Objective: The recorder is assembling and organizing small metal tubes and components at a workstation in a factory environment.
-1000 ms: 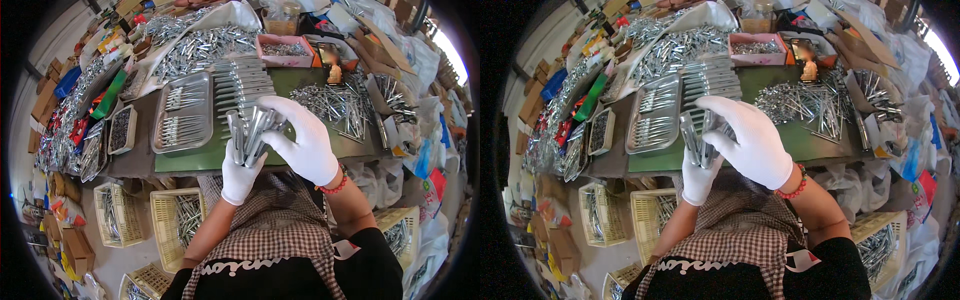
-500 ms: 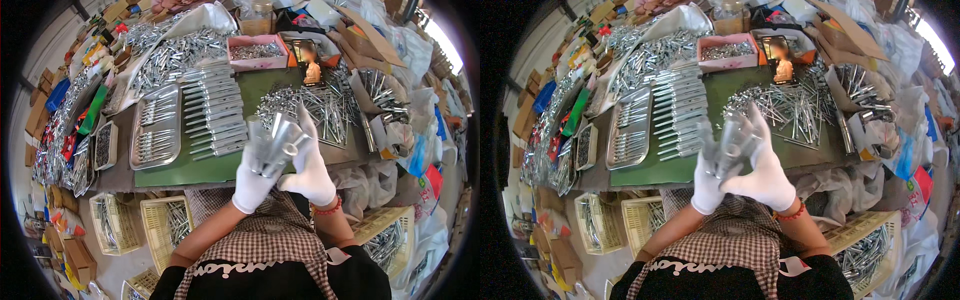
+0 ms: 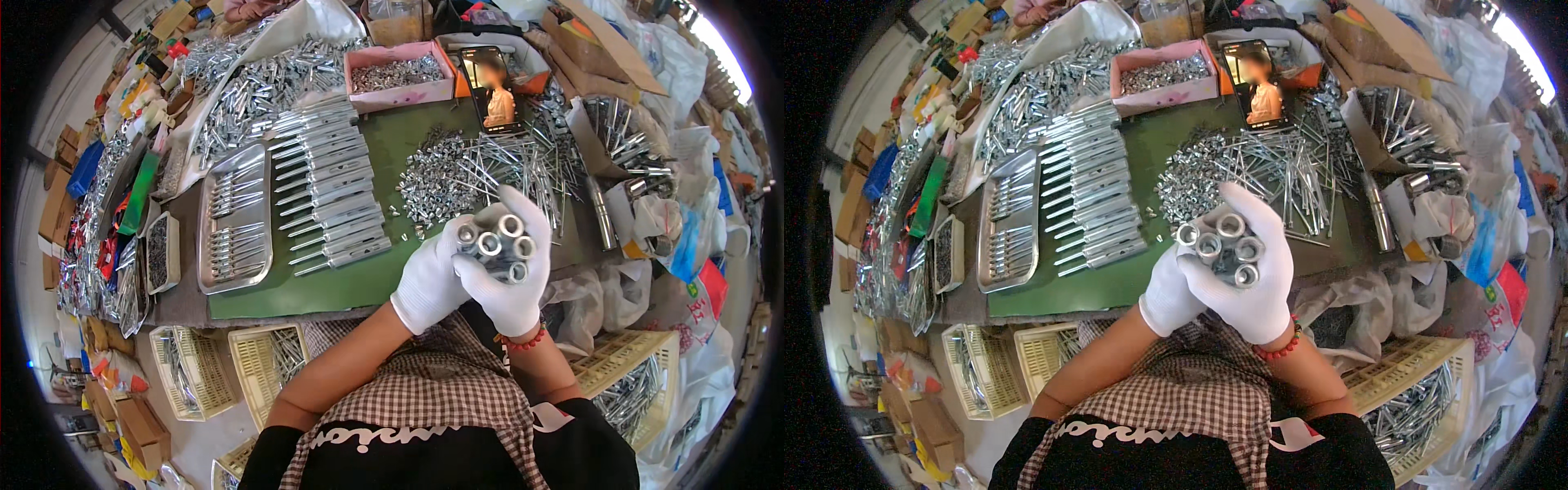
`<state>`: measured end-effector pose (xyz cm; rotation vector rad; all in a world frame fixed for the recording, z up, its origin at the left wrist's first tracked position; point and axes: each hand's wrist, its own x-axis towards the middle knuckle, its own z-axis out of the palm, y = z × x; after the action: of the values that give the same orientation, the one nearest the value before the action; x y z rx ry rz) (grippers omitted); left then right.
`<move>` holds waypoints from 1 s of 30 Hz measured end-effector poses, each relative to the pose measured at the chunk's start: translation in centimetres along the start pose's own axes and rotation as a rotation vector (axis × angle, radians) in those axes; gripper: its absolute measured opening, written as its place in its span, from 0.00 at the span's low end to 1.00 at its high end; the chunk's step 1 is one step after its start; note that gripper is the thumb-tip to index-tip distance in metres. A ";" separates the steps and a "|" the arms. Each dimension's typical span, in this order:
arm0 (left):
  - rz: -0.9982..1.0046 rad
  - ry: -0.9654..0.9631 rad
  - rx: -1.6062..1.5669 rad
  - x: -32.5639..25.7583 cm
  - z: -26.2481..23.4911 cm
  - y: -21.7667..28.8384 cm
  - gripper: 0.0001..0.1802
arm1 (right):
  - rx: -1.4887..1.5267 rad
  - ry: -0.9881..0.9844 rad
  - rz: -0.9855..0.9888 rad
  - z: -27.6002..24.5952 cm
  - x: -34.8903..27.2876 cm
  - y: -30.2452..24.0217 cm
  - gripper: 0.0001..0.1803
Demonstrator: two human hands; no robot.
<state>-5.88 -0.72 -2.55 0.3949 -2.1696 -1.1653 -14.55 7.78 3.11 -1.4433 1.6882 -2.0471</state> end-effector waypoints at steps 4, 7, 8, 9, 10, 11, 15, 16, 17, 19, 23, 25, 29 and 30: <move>0.058 -0.092 0.094 0.5 -2.1 1.2 0.37 | -0.267 -0.022 -0.018 -0.4 0.2 -0.3 0.48; 0.088 -0.151 0.027 0.8 -2.4 1.5 0.42 | -0.113 -0.048 0.053 -0.5 0.1 0.4 0.52; 0.090 -0.170 0.006 0.8 -2.6 2.0 0.43 | -0.058 -0.058 0.084 -0.7 0.1 0.5 0.54; 0.090 -0.188 -0.013 0.8 -2.8 2.3 0.43 | 0.001 -0.069 0.116 -0.7 0.0 0.5 0.55; 0.093 -0.192 -0.058 0.9 -2.4 1.9 0.44 | 0.002 -0.069 0.119 -0.6 -0.1 0.4 0.55; 0.091 -0.194 -0.059 1.1 -2.1 1.7 0.44 | 0.027 -0.073 0.125 -0.5 0.0 0.3 0.56; 0.014 -0.069 -0.195 0.7 0.0 2.3 0.35 | 0.077 -0.038 0.210 -0.3 0.4 0.1 0.59; -0.167 0.017 -0.403 0.5 0.4 2.6 0.31 | -0.002 -0.076 0.170 -0.4 0.5 -0.1 0.60; -0.169 0.015 -0.402 0.4 0.2 2.7 0.31 | -0.001 -0.074 0.172 -0.4 0.6 -0.3 0.60; -0.282 -0.060 -0.595 0.4 -0.4 3.5 0.27 | -0.040 -0.132 0.080 -0.7 0.6 -0.8 0.61; 0.101 -0.126 -0.318 2.0 -2.6 4.6 0.28 | 0.111 -0.126 -0.090 -0.4 0.8 -1.5 0.60; 0.123 -0.129 -0.254 1.9 -2.5 3.8 0.29 | 0.129 -0.153 -0.158 -0.5 0.6 0.2 0.63; 0.054 -0.118 -0.392 1.6 -2.3 3.5 0.27 | 0.085 -0.162 -0.028 -0.5 0.3 -0.1 0.63; 0.014 -0.134 -0.452 1.4 -2.3 3.2 0.28 | 0.079 -0.171 -0.043 -0.5 0.3 -0.2 0.62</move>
<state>-5.35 -1.12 1.56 0.1054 -1.9323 -1.6618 -14.97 8.02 3.52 -1.5904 1.5065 -1.9258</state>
